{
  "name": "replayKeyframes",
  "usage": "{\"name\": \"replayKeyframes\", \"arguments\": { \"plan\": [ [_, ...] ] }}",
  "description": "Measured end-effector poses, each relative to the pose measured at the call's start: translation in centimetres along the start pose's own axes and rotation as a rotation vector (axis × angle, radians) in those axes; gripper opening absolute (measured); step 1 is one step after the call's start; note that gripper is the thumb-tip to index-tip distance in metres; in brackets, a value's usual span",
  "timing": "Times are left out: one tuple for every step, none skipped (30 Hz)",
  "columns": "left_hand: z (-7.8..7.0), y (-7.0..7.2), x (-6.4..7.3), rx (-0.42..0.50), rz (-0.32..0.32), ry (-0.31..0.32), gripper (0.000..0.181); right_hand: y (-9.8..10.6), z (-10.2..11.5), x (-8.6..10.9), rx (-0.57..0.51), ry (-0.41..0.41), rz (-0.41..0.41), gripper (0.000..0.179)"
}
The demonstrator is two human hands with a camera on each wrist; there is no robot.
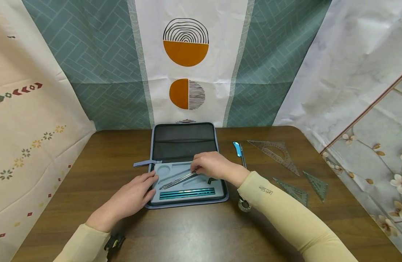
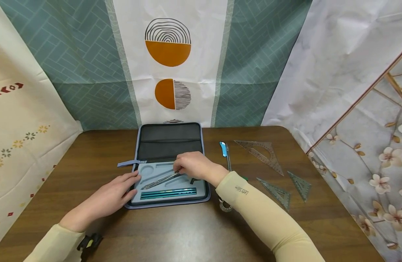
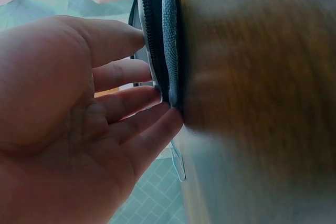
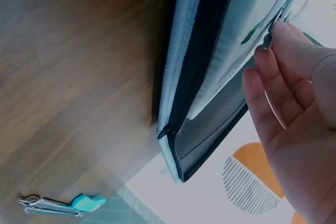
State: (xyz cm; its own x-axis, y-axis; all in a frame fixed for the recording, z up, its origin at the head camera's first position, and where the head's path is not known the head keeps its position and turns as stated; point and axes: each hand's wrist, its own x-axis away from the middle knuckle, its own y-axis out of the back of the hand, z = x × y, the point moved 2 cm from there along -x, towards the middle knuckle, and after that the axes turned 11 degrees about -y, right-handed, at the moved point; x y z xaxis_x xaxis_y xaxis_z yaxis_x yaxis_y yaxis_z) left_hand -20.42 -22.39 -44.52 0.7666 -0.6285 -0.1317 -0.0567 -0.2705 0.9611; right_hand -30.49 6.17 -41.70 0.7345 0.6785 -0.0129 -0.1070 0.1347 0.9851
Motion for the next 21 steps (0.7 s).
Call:
{"name": "replayKeyframes", "arguments": {
  "plan": [
    [0.01, 0.01, 0.00, -0.001, -0.001, 0.002, 0.051, 0.02, -0.05, 0.02, 0.003, -0.003, 0.000, 0.019],
    [0.05, -0.01, 0.01, -0.005, -0.001, 0.001, 0.051, 0.03, -0.06, 0.01, 0.004, -0.005, 0.000, 0.019],
    [0.07, -0.01, 0.02, -0.006, -0.002, 0.003, 0.051, 0.02, -0.08, 0.00, 0.006, -0.005, 0.002, 0.018],
    [0.09, -0.02, 0.02, -0.006, -0.001, 0.005, 0.051, -0.01, -0.07, -0.01, 0.008, -0.003, 0.001, 0.018],
    [0.10, -0.03, 0.02, -0.005, 0.000, 0.008, 0.051, -0.03, -0.08, -0.03, 0.010, -0.002, 0.001, 0.018],
    [0.10, -0.03, 0.01, -0.005, 0.001, 0.009, 0.051, -0.06, -0.09, -0.03, 0.011, 0.000, 0.001, 0.018],
    [0.10, -0.03, 0.00, -0.003, 0.004, 0.012, 0.051, -0.09, -0.11, -0.04, 0.012, 0.002, 0.000, 0.018],
    [0.12, -0.04, -0.01, -0.004, 0.006, 0.012, 0.051, -0.11, -0.13, -0.03, 0.013, 0.005, 0.000, 0.018],
    [0.08, -0.02, -0.04, -0.001, 0.008, 0.015, 0.051, -0.11, -0.17, 0.00, 0.014, 0.006, 0.001, 0.018],
    [0.07, -0.04, -0.04, 0.000, 0.010, 0.016, 0.051, -0.14, -0.19, 0.03, 0.013, 0.008, 0.003, 0.018],
    [0.05, -0.05, -0.04, 0.001, 0.012, 0.017, 0.051, -0.15, -0.22, 0.06, 0.014, 0.010, 0.005, 0.017],
    [0.06, -0.05, -0.05, -0.001, 0.012, 0.014, 0.051, -0.16, -0.25, 0.10, 0.014, 0.009, 0.009, 0.018],
    [0.06, -0.03, -0.06, -0.002, 0.012, 0.012, 0.052, -0.16, -0.29, 0.12, 0.015, 0.007, 0.014, 0.018],
    [0.06, -0.01, -0.07, -0.004, 0.011, 0.009, 0.052, -0.14, -0.33, 0.15, 0.015, 0.006, 0.016, 0.018],
    [0.03, 0.02, -0.08, -0.004, 0.011, 0.007, 0.052, -0.13, -0.38, 0.17, 0.016, 0.005, 0.019, 0.019],
    [0.01, 0.06, -0.08, -0.005, 0.009, 0.006, 0.052, -0.12, -0.39, 0.16, 0.016, 0.006, 0.019, 0.019],
    [0.00, 0.10, -0.07, -0.004, 0.008, 0.005, 0.052, -0.11, -0.41, 0.13, 0.016, 0.007, 0.021, 0.019],
    [-0.02, 0.14, -0.05, -0.004, 0.007, 0.004, 0.051, -0.11, -0.41, 0.08, 0.015, 0.007, 0.023, 0.020],
    [-0.01, 0.16, -0.03, -0.004, 0.006, 0.003, 0.051, -0.12, -0.42, 0.02, 0.015, 0.008, 0.022, 0.020],
    [-0.05, 0.18, -0.01, -0.003, 0.005, 0.003, 0.051, -0.13, -0.41, -0.05, 0.013, 0.007, 0.022, 0.020],
    [-0.08, 0.20, 0.01, -0.001, 0.004, 0.005, 0.051, -0.13, -0.40, -0.11, 0.013, 0.007, 0.022, 0.019]
  ]
}}
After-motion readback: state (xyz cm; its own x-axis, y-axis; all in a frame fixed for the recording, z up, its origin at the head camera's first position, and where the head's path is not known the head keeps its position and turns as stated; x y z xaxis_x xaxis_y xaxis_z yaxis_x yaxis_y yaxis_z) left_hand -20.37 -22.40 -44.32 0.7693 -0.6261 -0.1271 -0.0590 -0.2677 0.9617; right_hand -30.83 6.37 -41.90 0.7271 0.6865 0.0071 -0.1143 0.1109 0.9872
